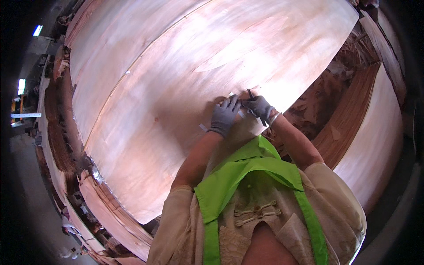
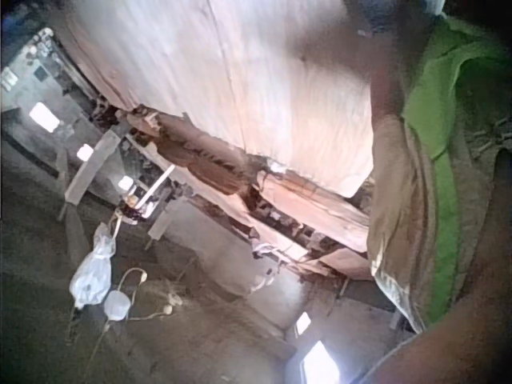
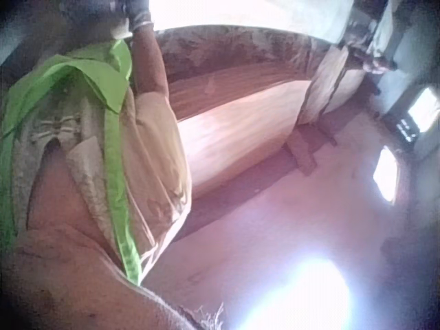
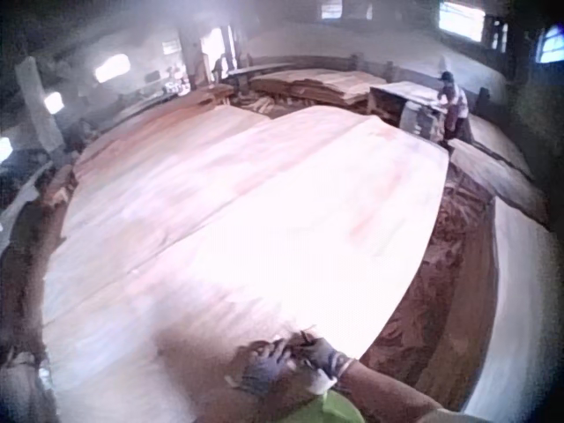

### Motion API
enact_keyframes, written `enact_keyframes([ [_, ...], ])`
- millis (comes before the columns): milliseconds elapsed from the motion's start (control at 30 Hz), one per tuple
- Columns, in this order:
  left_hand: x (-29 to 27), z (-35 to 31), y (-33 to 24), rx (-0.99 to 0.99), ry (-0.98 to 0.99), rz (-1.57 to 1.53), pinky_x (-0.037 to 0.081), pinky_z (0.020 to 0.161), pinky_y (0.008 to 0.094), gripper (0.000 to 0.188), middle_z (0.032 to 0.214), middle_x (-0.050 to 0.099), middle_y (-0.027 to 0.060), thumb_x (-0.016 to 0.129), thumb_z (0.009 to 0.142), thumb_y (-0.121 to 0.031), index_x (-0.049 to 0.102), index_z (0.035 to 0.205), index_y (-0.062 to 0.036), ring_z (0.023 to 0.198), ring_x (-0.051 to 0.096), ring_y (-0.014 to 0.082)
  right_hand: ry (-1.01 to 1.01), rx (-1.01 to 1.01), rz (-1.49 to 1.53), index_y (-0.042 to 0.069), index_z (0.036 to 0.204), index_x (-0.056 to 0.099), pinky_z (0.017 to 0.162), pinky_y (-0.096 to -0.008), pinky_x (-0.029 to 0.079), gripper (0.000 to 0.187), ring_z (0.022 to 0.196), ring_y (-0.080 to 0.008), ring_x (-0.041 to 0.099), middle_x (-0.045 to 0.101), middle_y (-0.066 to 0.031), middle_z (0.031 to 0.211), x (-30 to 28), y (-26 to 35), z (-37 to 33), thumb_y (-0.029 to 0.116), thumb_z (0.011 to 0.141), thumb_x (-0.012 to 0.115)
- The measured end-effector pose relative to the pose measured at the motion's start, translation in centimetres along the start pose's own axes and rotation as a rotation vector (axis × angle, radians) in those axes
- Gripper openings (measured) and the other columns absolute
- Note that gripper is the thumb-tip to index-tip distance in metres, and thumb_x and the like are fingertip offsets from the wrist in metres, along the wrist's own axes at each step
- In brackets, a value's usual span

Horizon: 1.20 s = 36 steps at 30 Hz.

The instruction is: The person applies a patch of wood veneer to a large plywood sheet using glue and a small knife to trim the edges, then repeats the process on a second sheet.

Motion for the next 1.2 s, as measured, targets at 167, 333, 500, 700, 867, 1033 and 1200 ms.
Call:
enact_keyframes([
  [167,-0.5,1.3,-1.2,-0.038,0.008,-0.061,0.046,0.065,0.041,0.037,0.133,0.044,0.0068,0.049,0.081,-0.02,0.057,0.116,-0.0276,0.102,0.05,0.0266,-0.214,0.173,0.18,-0.001,0.082,0.064,0.043,-0.0266,0.04,0.021,0.047,-0.0116,0.05,0.058,-0.004,0.064,-1.6,-10.1,0.8,0.019,0.085,0.061],
  [333,-0.7,0.4,0.0,-0.113,-0.058,-0.124,0.045,0.068,0.0427,0.037,0.135,0.041,0.0111,0.052,0.081,-0.021,0.055,0.117,-0.0292,0.104,0.05,0.0274,-0.291,0.252,0.215,0.002,0.073,0.06,0.035,-0.0275,0.033,0.025,0.038,-0.013,0.045,0.053,-0.0035,0.054,1.1,-7.0,-1.3,0.024,0.086,0.059],
  [500,-2.2,1.3,0.4,-0.16,-0.006,-0.244,0.045,0.066,0.0414,0.031,0.132,0.044,0.0118,0.053,0.08,-0.021,0.058,0.11,-0.0259,0.101,0.052,0.0258,-0.301,0.001,0.106,0.002,0.076,0.062,0.044,-0.027,0.039,0.026,0.049,-0.0122,0.051,0.056,-0.0023,0.061,1.9,-10.9,-0.3,0.027,0.084,0.063],
  [700,-2.9,1.6,3.7,-0.293,-0.01,-0.634,0.045,0.083,0.0434,0.038,0.127,0.048,0.014,0.053,0.079,-0.015,0.057,0.117,-0.0204,0.108,0.049,0.0297,-0.19,0.121,0.245,0.009,0.088,0.061,0.038,-0.0221,0.031,0.013,0.043,-0.0055,0.041,0.048,0.0042,0.059,5.3,-4.1,-2.0,0.022,0.086,0.06],
  [867,-1.9,-2.9,16.0,-0.827,-0.393,-0.739,0.033,0.102,0.0401,0.042,0.129,0.047,0.0177,0.047,0.082,-0.006,0.047,0.123,0.0011,0.118,0.044,0.0351,0.018,-0.117,-0.019,0.008,0.082,0.06,0.041,-0.0212,0.036,0.019,0.046,-0.0053,0.044,0.049,0.0038,0.059,5.8,4.3,7.9,0.027,0.088,0.059],
  [1033,-0.7,1.6,19.6,-0.529,-0.315,-0.546,0.043,0.09,0.0439,0.048,0.117,0.055,0.0168,0.045,0.076,0.002,0.048,0.124,-0.0036,0.105,0.053,0.0334,0.027,-0.032,-0.089,0.006,0.074,0.061,0.037,-0.0259,0.035,0.016,0.04,-0.0105,0.045,0.051,-0.0002,0.054,9.6,10.2,16.3,0.02,0.081,0.065],
  [1200,2.1,3.7,17.6,-0.299,-0.061,-0.175,0.047,0.08,0.0417,0.041,0.113,0.057,0.0127,0.049,0.078,-0.007,0.051,0.12,-0.0073,0.1,0.055,0.0274,0.09,0.128,-0.111,0.003,0.103,0.063,0.057,-0.0234,0.047,0.029,0.064,-0.0097,0.057,0.065,-0.0064,0.078,9.1,8.5,18.9,0.016,0.077,0.068],
])
Point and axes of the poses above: each hand's wrist, its own z-axis towards the middle knuckle, its own x-axis out of the palm, y = z × x, the point moved 5 cm from there along z, towards the middle knuckle
